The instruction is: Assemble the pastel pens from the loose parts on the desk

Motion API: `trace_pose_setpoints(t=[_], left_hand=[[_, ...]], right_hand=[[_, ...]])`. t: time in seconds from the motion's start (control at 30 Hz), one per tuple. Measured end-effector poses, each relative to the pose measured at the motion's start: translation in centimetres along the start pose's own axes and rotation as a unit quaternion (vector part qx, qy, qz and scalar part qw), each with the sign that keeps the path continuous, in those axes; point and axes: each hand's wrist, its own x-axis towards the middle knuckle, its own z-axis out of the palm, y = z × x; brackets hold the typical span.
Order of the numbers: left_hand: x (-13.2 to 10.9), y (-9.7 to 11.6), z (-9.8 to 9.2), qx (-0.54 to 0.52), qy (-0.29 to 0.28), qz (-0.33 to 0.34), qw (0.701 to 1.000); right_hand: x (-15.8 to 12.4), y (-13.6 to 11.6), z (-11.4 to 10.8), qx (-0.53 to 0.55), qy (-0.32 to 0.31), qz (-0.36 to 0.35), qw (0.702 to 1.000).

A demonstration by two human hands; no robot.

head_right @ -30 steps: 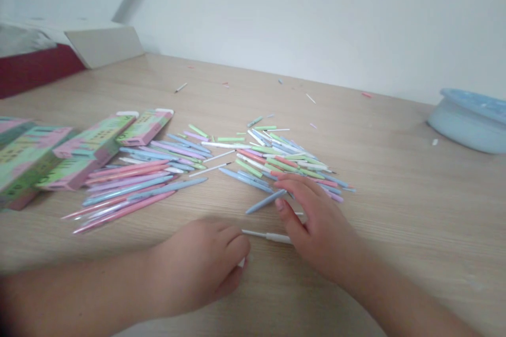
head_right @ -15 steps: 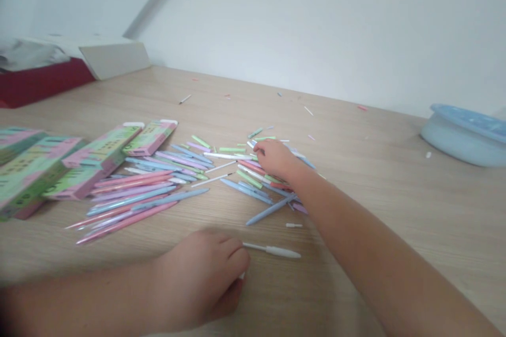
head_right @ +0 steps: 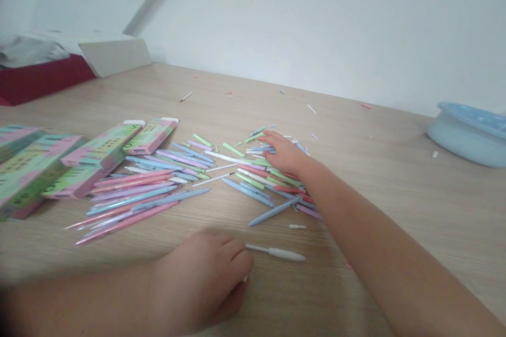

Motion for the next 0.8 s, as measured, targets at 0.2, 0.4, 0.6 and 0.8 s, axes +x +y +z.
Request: trace_pose_setpoints(t=[0.2, 0.4, 0.6, 0.8], left_hand=[[-0.3, -0.3, 0.9, 0.016, 0.052, 0.021, 0.998], [-0.7, -0.6, 1.0, 0.001, 0.061, 0.006, 0.998], [-0.9, -0.7, 1.0, -0.018, 0.054, 0.001, 0.998], [-0.9, -0.7, 0.8, -0.032, 0.048, -0.007, 0.998]], right_hand=[[-6.7, -4.0, -1.9, 0.007, 0.11, 0.02, 0.994], [-16.0, -7.3, -3.7, 0.004, 0.007, 0.025, 1.0], [-18.9, -7.6, -3.1, -0.014, -0.104, 0.012, 0.994], [-19.0, -7.6, -1.9, -0.108, -0.112, -0.018, 0.988]])
